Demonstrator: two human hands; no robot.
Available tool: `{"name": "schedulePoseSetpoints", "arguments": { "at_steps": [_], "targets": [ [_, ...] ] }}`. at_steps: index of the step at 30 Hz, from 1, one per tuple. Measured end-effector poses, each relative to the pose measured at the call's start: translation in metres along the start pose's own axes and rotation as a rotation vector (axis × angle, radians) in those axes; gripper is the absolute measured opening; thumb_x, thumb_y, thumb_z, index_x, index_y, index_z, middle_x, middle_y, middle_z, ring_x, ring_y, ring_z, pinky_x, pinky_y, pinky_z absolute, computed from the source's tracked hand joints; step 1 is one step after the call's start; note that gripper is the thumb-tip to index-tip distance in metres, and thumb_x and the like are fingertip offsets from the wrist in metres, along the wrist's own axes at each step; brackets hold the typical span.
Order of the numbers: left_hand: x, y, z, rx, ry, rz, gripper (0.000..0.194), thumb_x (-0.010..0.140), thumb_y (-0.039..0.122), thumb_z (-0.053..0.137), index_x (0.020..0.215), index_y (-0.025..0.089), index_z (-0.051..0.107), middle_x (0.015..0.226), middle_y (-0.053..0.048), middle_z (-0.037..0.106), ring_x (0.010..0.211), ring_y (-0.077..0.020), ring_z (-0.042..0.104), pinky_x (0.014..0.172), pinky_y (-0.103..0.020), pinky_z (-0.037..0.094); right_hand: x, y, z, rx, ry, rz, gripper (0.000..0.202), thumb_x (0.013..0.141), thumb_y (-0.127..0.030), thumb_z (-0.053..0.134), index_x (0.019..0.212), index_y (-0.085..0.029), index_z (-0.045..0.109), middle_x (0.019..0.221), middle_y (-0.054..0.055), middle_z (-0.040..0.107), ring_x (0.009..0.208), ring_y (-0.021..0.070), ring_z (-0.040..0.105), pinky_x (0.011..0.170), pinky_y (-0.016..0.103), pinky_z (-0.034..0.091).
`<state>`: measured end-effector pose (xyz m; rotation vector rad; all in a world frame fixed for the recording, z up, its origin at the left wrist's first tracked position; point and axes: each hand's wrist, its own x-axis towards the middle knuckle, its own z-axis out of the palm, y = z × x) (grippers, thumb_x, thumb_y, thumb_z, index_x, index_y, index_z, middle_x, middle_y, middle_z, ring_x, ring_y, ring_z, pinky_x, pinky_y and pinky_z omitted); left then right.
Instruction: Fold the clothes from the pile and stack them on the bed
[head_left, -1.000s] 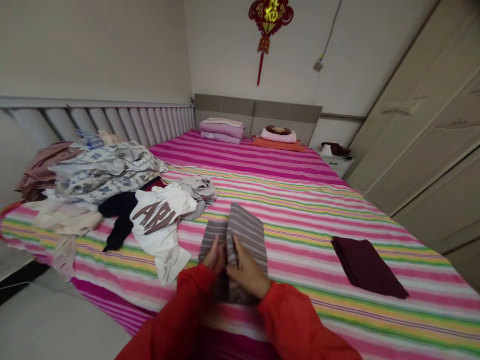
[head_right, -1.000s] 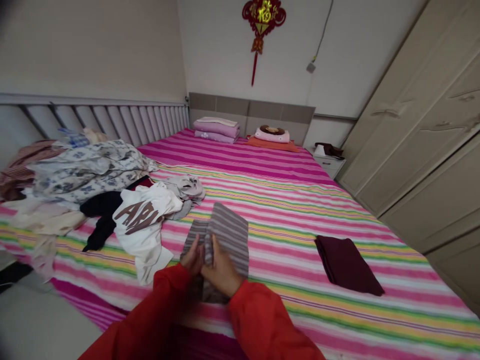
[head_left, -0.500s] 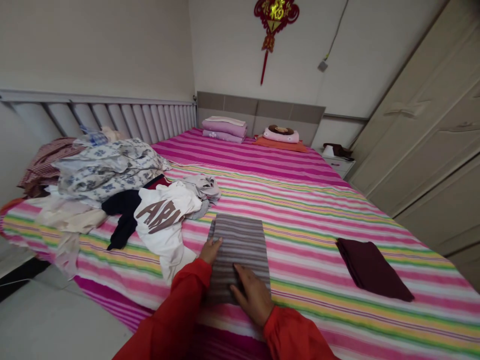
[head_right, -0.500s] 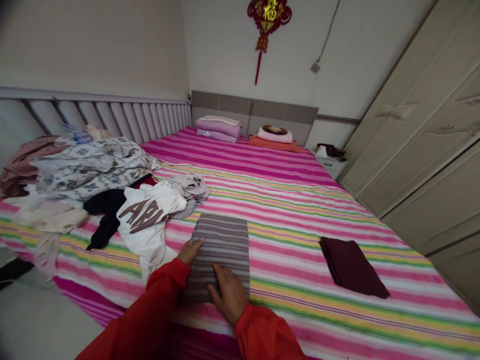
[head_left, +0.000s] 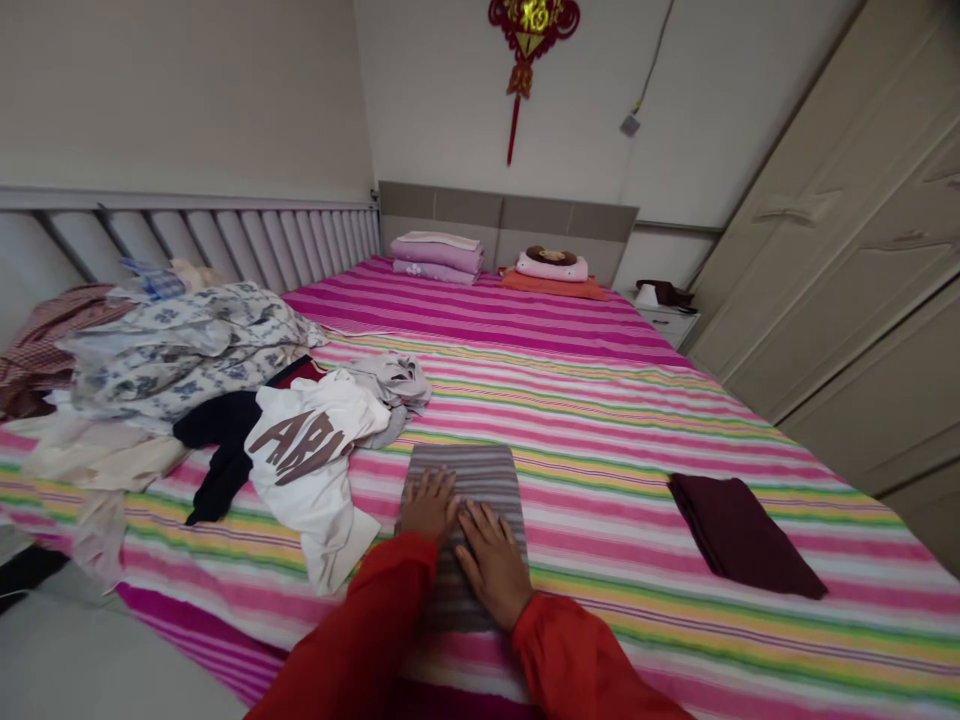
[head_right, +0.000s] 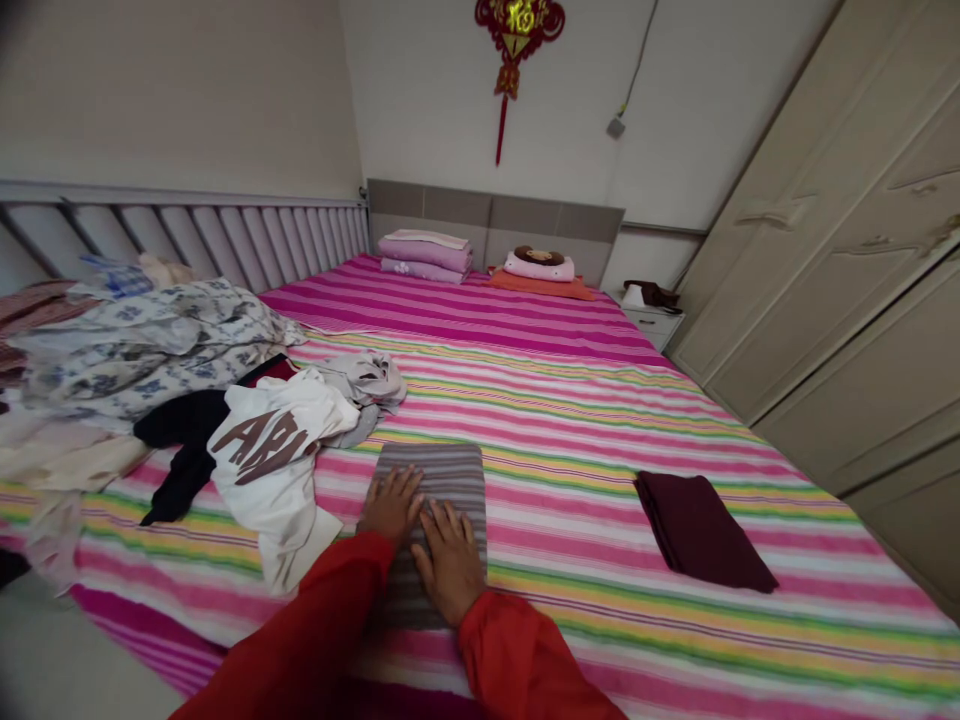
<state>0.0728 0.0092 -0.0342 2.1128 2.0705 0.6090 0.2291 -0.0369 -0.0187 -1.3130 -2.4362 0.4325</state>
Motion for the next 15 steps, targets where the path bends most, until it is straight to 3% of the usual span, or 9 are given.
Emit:
{"name": "schedulePoseSetpoints", "arguments": {
  "at_steps": [6, 15],
  "targets": [
    [0.002, -0.019, 0.01, 0.06, 0.047, -0.071, 0.05, 0.088, 0.037, 0.044, 0.136, 0.027, 0.049, 0.147, -0.005, 0.041, 0.137, -0.0337, 0.03, 0.11, -0.061, 0.02, 0.046, 0.024, -0.006, -0.079, -0.07, 0.132, 0.053, 0.094, -0.046, 0.036, 0.144, -0.028, 0.036, 0.152, 0.003, 0.032, 0.142, 0.0284, 0.019, 0.113, 0.057, 0.012],
    [0.001, -0.015, 0.009, 0.093, 0.034, -0.06, 0.05, 0.089, 0.037, 0.042, 0.138, 0.027, 0.047, 0.148, -0.005, 0.04, 0.138, -0.0327, 0.029, 0.11, -0.059, 0.021, 0.109, 0.078, -0.026, -0.1, -0.171, 0.424, 0.055, 0.096, -0.045, 0.027, 0.148, -0.026, 0.025, 0.157, 0.0, 0.017, 0.144, 0.0246, 0.011, 0.113, 0.053, 0.011]
  ]
}}
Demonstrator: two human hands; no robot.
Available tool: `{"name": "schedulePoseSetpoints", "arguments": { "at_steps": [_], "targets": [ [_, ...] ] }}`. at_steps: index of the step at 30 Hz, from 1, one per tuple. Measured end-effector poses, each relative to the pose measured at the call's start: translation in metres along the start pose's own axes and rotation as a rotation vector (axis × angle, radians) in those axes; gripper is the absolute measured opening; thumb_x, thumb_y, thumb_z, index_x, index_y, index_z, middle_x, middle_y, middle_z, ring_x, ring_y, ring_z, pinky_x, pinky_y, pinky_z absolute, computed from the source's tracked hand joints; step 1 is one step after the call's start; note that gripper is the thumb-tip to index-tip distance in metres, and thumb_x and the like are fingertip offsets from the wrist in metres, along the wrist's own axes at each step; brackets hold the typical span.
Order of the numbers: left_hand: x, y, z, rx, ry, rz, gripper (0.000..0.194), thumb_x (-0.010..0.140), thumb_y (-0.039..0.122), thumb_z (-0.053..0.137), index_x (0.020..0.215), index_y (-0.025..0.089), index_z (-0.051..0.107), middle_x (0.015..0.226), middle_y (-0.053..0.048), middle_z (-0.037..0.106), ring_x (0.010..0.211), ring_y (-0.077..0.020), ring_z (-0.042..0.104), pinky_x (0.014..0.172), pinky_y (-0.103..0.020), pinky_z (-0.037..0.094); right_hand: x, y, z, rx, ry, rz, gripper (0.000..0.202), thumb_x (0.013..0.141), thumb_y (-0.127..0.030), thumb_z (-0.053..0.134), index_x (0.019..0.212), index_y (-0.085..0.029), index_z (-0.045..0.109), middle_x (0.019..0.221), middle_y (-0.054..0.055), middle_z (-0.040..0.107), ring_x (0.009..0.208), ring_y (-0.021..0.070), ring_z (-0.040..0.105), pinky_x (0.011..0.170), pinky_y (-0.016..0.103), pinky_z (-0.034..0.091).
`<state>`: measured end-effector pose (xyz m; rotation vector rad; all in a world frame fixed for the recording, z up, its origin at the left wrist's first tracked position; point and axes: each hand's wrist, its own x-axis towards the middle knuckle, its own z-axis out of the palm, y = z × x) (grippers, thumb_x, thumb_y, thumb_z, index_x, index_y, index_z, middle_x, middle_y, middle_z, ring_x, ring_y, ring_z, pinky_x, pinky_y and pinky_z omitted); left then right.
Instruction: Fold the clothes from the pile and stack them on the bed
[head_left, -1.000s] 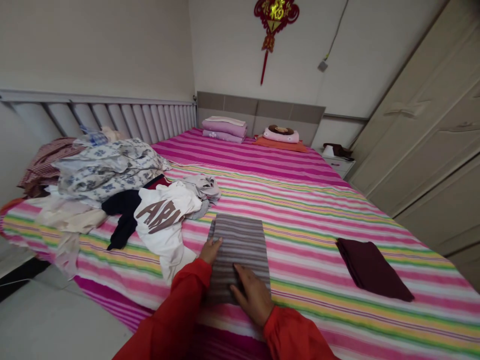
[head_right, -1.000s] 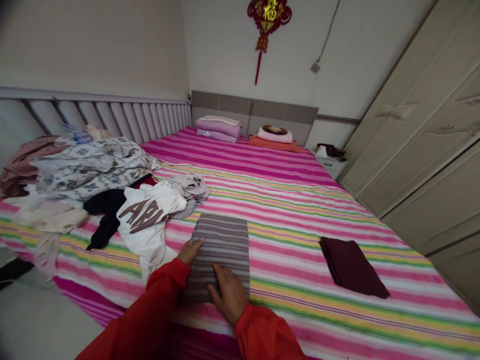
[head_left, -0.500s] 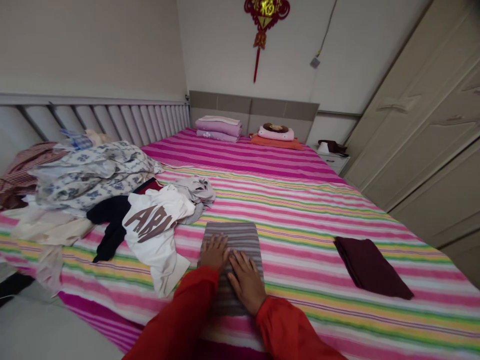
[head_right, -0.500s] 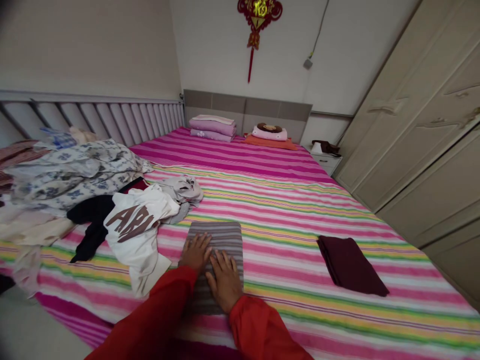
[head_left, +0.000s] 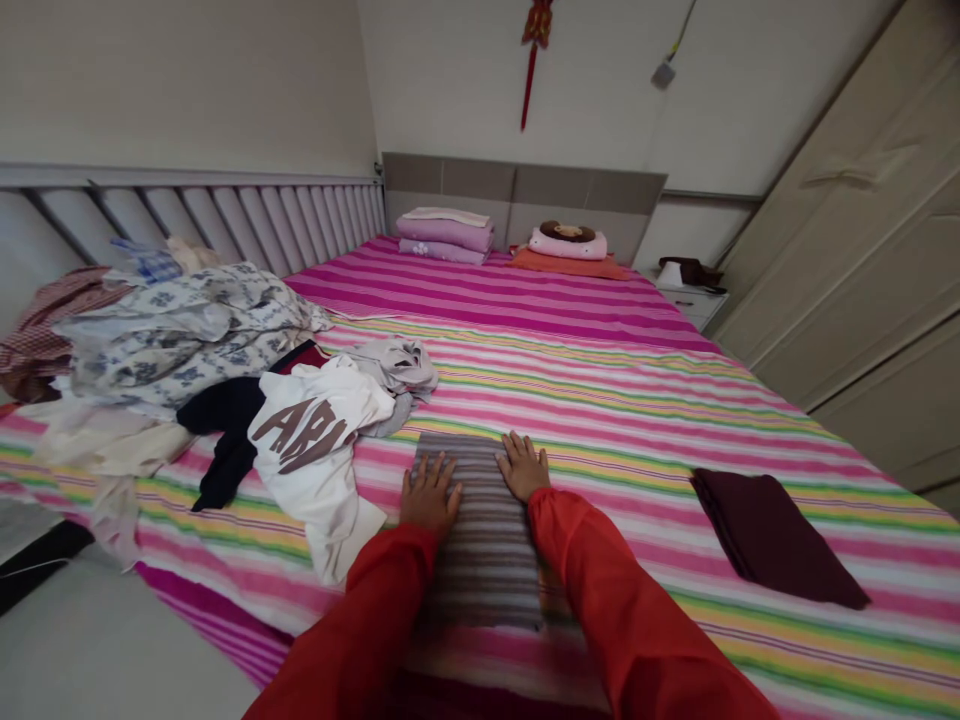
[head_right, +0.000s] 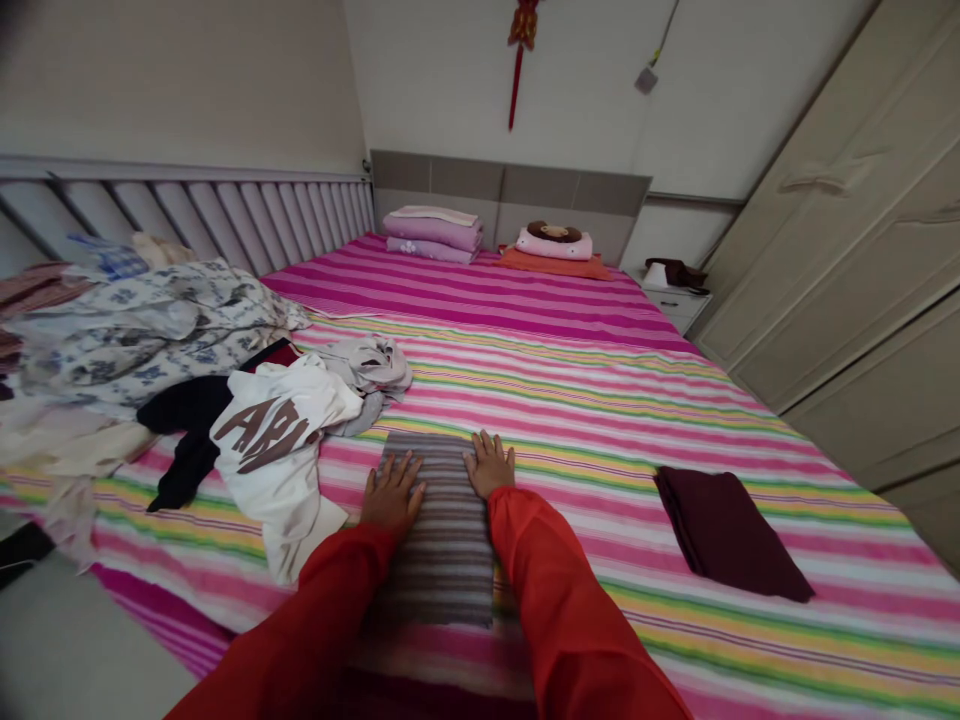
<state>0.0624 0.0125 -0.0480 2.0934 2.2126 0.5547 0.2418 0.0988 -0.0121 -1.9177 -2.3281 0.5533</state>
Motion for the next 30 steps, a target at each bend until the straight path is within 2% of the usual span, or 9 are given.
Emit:
{"name": "schedulePoseSetpoints", "arguments": {
  "at_steps": [4, 8, 11, 15, 20, 21, 23, 26, 30],
  "targets": [
    [0.001, 0.002, -0.006, 0.025, -0.037, -0.005, 0.051, 0.09, 0.038, 0.041, 0.139, 0.026, 0.044, 0.149, -0.004, 0.038, 0.139, -0.0319, 0.028, 0.11, -0.058, 0.021, -0.012, -0.01, 0.004, -0.006, 0.012, 0.04, 0.06, 0.095, -0.05, 0.027, 0.148, -0.021, 0.024, 0.157, 0.004, 0.016, 0.144, 0.0283, 0.01, 0.112, 0.058, 0.01],
    [0.0, 0.003, -0.006, 0.071, -0.044, -0.012, 0.051, 0.09, 0.038, 0.04, 0.14, 0.027, 0.043, 0.149, -0.002, 0.036, 0.139, -0.0306, 0.027, 0.111, -0.057, 0.021, -0.063, -0.015, 0.037, -0.072, 0.205, -0.15, 0.059, 0.094, -0.05, 0.03, 0.148, -0.024, 0.027, 0.155, 0.003, 0.023, 0.143, 0.0261, 0.014, 0.113, 0.055, 0.011],
    [0.0, 0.003, -0.006, 0.095, -0.044, -0.004, 0.051, 0.09, 0.038, 0.039, 0.14, 0.028, 0.043, 0.15, -0.002, 0.036, 0.14, -0.0303, 0.027, 0.111, -0.056, 0.022, -0.106, -0.001, 0.07, -0.126, 0.328, -0.319, 0.058, 0.094, -0.045, 0.035, 0.148, -0.026, 0.025, 0.155, 0.002, 0.023, 0.143, 0.025, 0.016, 0.113, 0.051, 0.014],
    [0.003, 0.001, -0.01, 0.112, -0.079, -0.003, 0.051, 0.091, 0.038, 0.038, 0.141, 0.028, 0.04, 0.151, -0.002, 0.034, 0.14, -0.0297, 0.026, 0.111, -0.055, 0.024, -0.147, 0.03, 0.107, -0.187, 0.388, -0.521, 0.063, 0.092, -0.038, 0.043, 0.149, -0.025, 0.021, 0.155, 0.004, 0.025, 0.143, 0.0248, 0.018, 0.114, 0.048, 0.014],
    [-0.001, 0.012, -0.022, 0.129, -0.112, -0.03, 0.05, 0.092, 0.037, 0.037, 0.141, 0.026, 0.04, 0.152, -0.003, 0.032, 0.14, -0.0309, 0.025, 0.11, -0.06, 0.02, -0.186, 0.051, 0.115, -0.165, 0.346, -0.663, 0.058, 0.088, -0.037, 0.052, 0.143, -0.024, 0.037, 0.146, 0.007, 0.042, 0.135, 0.0269, 0.035, 0.109, 0.046, 0.028],
    [-0.006, 0.019, -0.022, 0.122, -0.113, 0.021, 0.05, 0.093, 0.036, 0.036, 0.141, 0.026, 0.04, 0.152, -0.004, 0.032, 0.14, -0.0306, 0.025, 0.11, -0.061, 0.019, -0.192, 0.051, 0.111, -0.135, 0.328, -0.681, 0.054, 0.089, -0.036, 0.052, 0.141, -0.025, 0.041, 0.143, 0.006, 0.047, 0.133, 0.026, 0.039, 0.108, 0.046, 0.03],
    [-0.019, 0.034, -0.016, 0.084, -0.141, 0.264, 0.048, 0.094, 0.033, 0.035, 0.141, 0.027, 0.039, 0.151, -0.003, 0.035, 0.14, -0.0265, 0.027, 0.112, -0.057, 0.019, -0.2, 0.049, 0.099, -0.051, 0.323, -0.705, 0.044, 0.092, -0.033, 0.048, 0.135, -0.028, 0.047, 0.135, 0.004, 0.056, 0.127, 0.0225, 0.046, 0.108, 0.045, 0.032],
    [-0.033, 0.057, 0.002, 0.022, -0.218, 0.656, 0.047, 0.094, 0.031, 0.035, 0.141, 0.03, 0.038, 0.147, -0.001, 0.042, 0.138, -0.0179, 0.031, 0.114, -0.046, 0.022, -0.192, 0.043, 0.083, 0.059, 0.456, -0.637, 0.039, 0.094, -0.025, 0.042, 0.131, -0.028, 0.05, 0.124, 0.004, 0.063, 0.124, 0.0193, 0.05, 0.107, 0.043, 0.034],
    [-0.02, 0.076, 0.022, 0.04, -0.248, 0.639, 0.049, 0.093, 0.027, 0.036, 0.142, 0.024, 0.037, 0.146, -0.003, 0.043, 0.137, -0.0174, 0.033, 0.113, -0.04, 0.025, -0.157, 0.036, 0.087, 0.049, 0.668, -0.406, 0.058, 0.093, -0.029, 0.041, 0.147, -0.017, 0.025, 0.141, 0.013, 0.048, 0.133, 0.0235, 0.04, 0.102, 0.043, 0.04]
  ]
}}
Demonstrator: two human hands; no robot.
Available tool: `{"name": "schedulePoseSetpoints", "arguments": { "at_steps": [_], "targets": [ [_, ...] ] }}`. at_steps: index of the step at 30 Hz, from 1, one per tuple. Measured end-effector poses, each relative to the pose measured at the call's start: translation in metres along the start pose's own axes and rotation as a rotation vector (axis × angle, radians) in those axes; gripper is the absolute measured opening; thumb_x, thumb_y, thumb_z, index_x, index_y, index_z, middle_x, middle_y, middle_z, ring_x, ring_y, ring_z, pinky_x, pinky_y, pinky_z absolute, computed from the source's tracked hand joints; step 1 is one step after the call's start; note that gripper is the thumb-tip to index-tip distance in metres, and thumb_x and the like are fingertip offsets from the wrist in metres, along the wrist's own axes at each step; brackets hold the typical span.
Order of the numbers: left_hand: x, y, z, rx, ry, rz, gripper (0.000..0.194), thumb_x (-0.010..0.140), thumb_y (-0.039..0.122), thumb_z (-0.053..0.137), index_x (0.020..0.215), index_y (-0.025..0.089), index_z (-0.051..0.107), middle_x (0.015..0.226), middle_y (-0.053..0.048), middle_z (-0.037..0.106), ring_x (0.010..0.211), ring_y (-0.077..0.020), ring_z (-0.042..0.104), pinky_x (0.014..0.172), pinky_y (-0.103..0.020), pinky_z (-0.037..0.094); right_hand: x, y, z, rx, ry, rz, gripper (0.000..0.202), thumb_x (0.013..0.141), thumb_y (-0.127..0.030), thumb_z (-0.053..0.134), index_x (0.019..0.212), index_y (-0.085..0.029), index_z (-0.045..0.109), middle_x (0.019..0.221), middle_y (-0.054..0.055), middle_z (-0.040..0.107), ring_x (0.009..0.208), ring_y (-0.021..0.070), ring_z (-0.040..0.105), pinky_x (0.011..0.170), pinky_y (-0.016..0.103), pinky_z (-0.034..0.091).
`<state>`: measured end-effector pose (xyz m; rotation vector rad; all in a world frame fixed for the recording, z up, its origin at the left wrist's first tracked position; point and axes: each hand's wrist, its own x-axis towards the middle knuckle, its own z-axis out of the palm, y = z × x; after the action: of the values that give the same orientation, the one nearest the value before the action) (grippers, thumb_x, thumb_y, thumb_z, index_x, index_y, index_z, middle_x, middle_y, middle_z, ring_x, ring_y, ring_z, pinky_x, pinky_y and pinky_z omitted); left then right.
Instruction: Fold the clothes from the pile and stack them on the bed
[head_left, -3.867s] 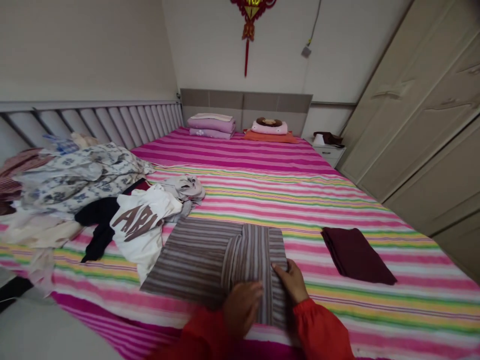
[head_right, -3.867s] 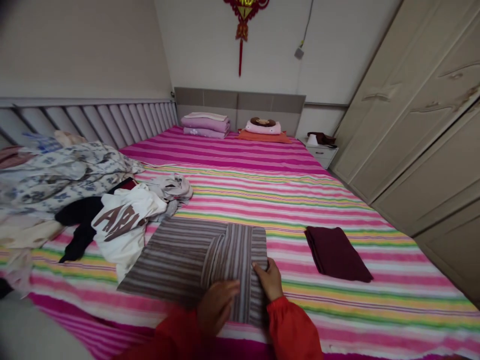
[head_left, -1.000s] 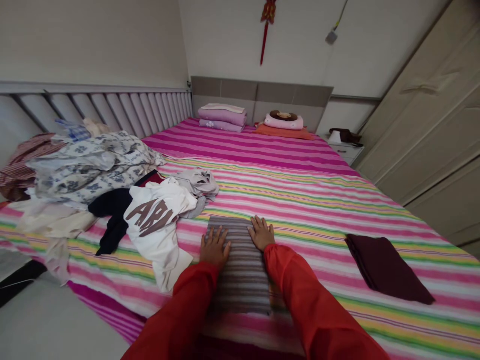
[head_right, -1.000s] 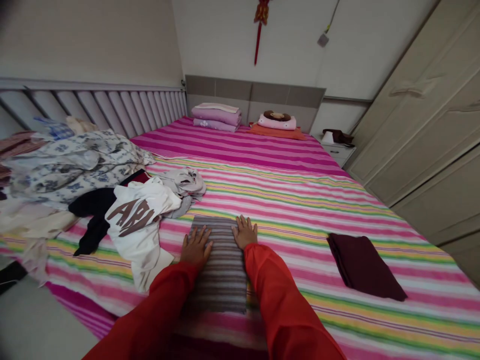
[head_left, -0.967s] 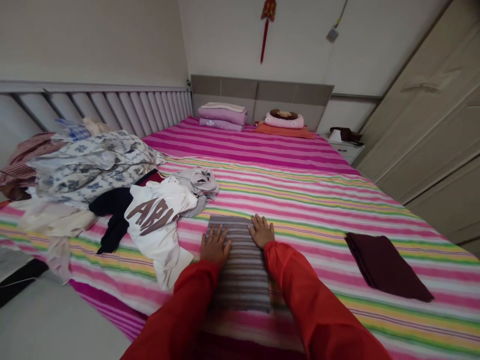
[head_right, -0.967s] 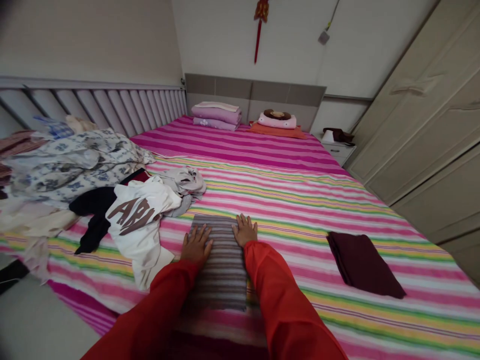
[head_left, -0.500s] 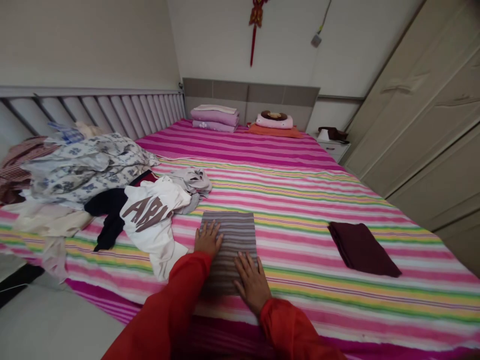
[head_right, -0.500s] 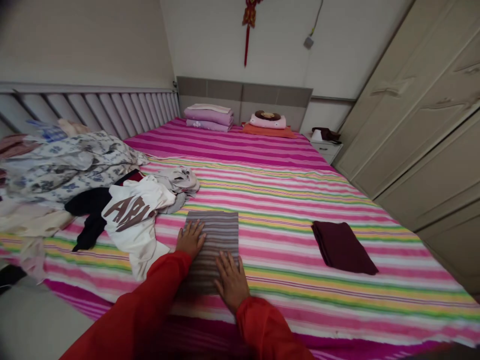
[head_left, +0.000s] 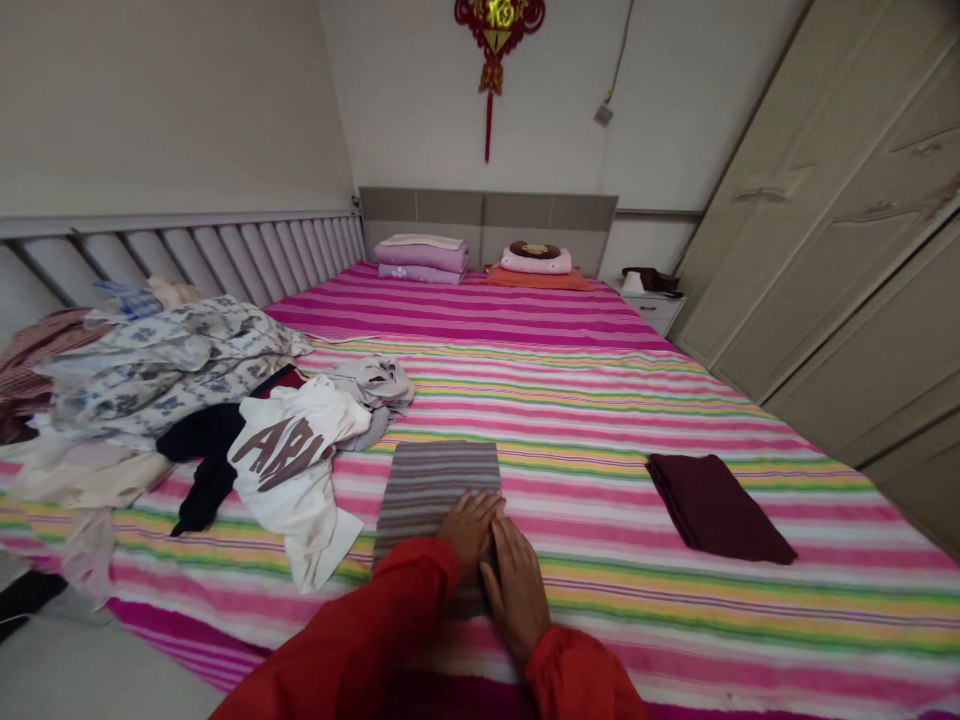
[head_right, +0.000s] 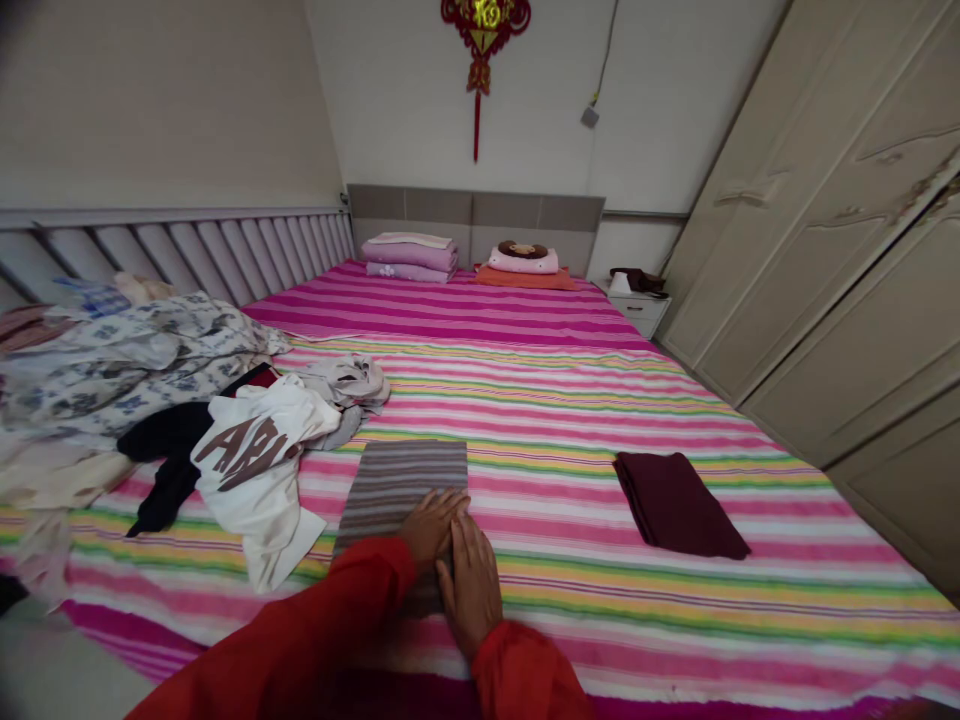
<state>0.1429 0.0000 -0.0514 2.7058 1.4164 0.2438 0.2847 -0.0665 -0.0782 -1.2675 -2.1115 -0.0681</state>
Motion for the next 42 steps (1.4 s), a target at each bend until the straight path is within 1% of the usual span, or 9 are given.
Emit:
{"name": "schedulePoseSetpoints", "arguments": {
  "at_steps": [4, 13, 16, 19, 23, 25, 28, 33, 42],
  "targets": [
    [0.034, -0.015, -0.003, -0.001, -0.035, 0.021, 0.048, 0.093, 0.028, 0.034, 0.141, 0.024, 0.038, 0.148, -0.002, 0.041, 0.139, -0.018, 0.03, 0.115, -0.042, 0.021, -0.001, 0.008, 0.026, -0.093, -0.012, 0.0, 0.072, 0.092, -0.034, 0.042, 0.151, -0.015, 0.004, 0.15, 0.013, 0.034, 0.138, 0.0245, 0.031, 0.106, 0.044, 0.035],
    [0.092, -0.047, -0.01, -0.153, -0.03, -0.19, 0.051, 0.091, 0.029, 0.034, 0.142, 0.025, 0.037, 0.152, -0.001, 0.033, 0.142, -0.0182, 0.021, 0.117, -0.043, 0.013, -0.012, 0.014, 0.021, -0.064, -0.202, -0.062, 0.073, 0.091, -0.033, 0.046, 0.151, -0.023, 0.007, 0.155, 0.005, 0.023, 0.143, 0.0238, 0.019, 0.111, 0.045, 0.028],
    [0.106, -0.057, -0.012, -0.187, -0.019, -0.306, 0.051, 0.092, 0.03, 0.031, 0.142, 0.024, 0.038, 0.152, -0.003, 0.032, 0.142, -0.0201, 0.022, 0.116, -0.045, 0.015, -0.009, 0.014, 0.013, 0.027, -0.24, -0.035, 0.068, 0.091, -0.035, 0.046, 0.15, -0.023, 0.015, 0.154, 0.006, 0.027, 0.142, 0.0249, 0.022, 0.111, 0.048, 0.028],
    [0.114, -0.06, -0.014, -0.217, -0.021, -0.43, 0.051, 0.094, 0.03, 0.021, 0.141, 0.022, 0.039, 0.149, -0.006, 0.038, 0.139, -0.0216, 0.03, 0.112, -0.046, 0.027, 0.002, 0.014, 0.0, 0.198, -0.249, 0.09, 0.047, 0.094, -0.038, 0.04, 0.14, -0.026, 0.042, 0.144, 0.005, 0.045, 0.136, 0.0241, 0.036, 0.107, 0.047, 0.036],
    [0.094, -0.044, -0.012, -0.241, -0.011, -0.471, 0.057, 0.095, 0.028, 0.008, 0.14, 0.018, 0.041, 0.146, -0.007, 0.043, 0.134, -0.0169, 0.038, 0.108, -0.036, 0.035, 0.035, 0.014, -0.012, 0.386, -0.068, 0.312, 0.042, 0.098, -0.036, 0.029, 0.124, -0.025, 0.06, 0.126, 0.006, 0.063, 0.122, 0.0204, 0.052, 0.102, 0.041, 0.043],
    [0.072, -0.034, -0.008, -0.235, -0.003, -0.449, 0.054, 0.095, 0.029, 0.015, 0.141, 0.018, 0.04, 0.149, -0.006, 0.039, 0.137, -0.0174, 0.034, 0.111, -0.036, 0.03, 0.059, 0.012, -0.005, 0.41, 0.01, 0.3, 0.044, 0.097, -0.037, 0.029, 0.129, -0.022, 0.056, 0.131, 0.008, 0.058, 0.126, 0.0208, 0.048, 0.106, 0.043, 0.039],
    [0.043, -0.03, -0.005, -0.172, 0.019, -0.391, 0.053, 0.091, 0.026, 0.03, 0.143, 0.021, 0.038, 0.15, -0.006, 0.036, 0.141, -0.0206, 0.027, 0.115, -0.043, 0.022, 0.094, 0.008, 0.022, 0.383, -0.057, 0.201, 0.048, 0.097, -0.036, 0.027, 0.138, -0.019, 0.046, 0.142, 0.008, 0.048, 0.134, 0.0194, 0.039, 0.11, 0.042, 0.035],
    [0.036, -0.061, -0.013, -0.042, 0.09, -0.431, 0.052, 0.091, 0.023, 0.03, 0.142, 0.02, 0.039, 0.149, -0.006, 0.039, 0.139, -0.0195, 0.031, 0.114, -0.043, 0.024, 0.126, 0.017, 0.059, 0.147, -0.296, 0.224, 0.049, 0.096, -0.037, 0.027, 0.141, -0.023, 0.041, 0.144, 0.006, 0.045, 0.136, 0.0218, 0.035, 0.108, 0.047, 0.032],
    [0.021, -0.113, -0.022, 0.005, 0.182, -0.562, 0.05, 0.091, 0.026, 0.032, 0.139, 0.018, 0.044, 0.146, -0.008, 0.042, 0.137, -0.0238, 0.034, 0.113, -0.047, 0.025, 0.136, 0.041, 0.06, -0.014, -0.391, 0.326, 0.051, 0.096, -0.039, 0.029, 0.143, -0.023, 0.038, 0.151, 0.005, 0.033, 0.141, 0.0215, 0.024, 0.112, 0.047, 0.022]
  ]
}}
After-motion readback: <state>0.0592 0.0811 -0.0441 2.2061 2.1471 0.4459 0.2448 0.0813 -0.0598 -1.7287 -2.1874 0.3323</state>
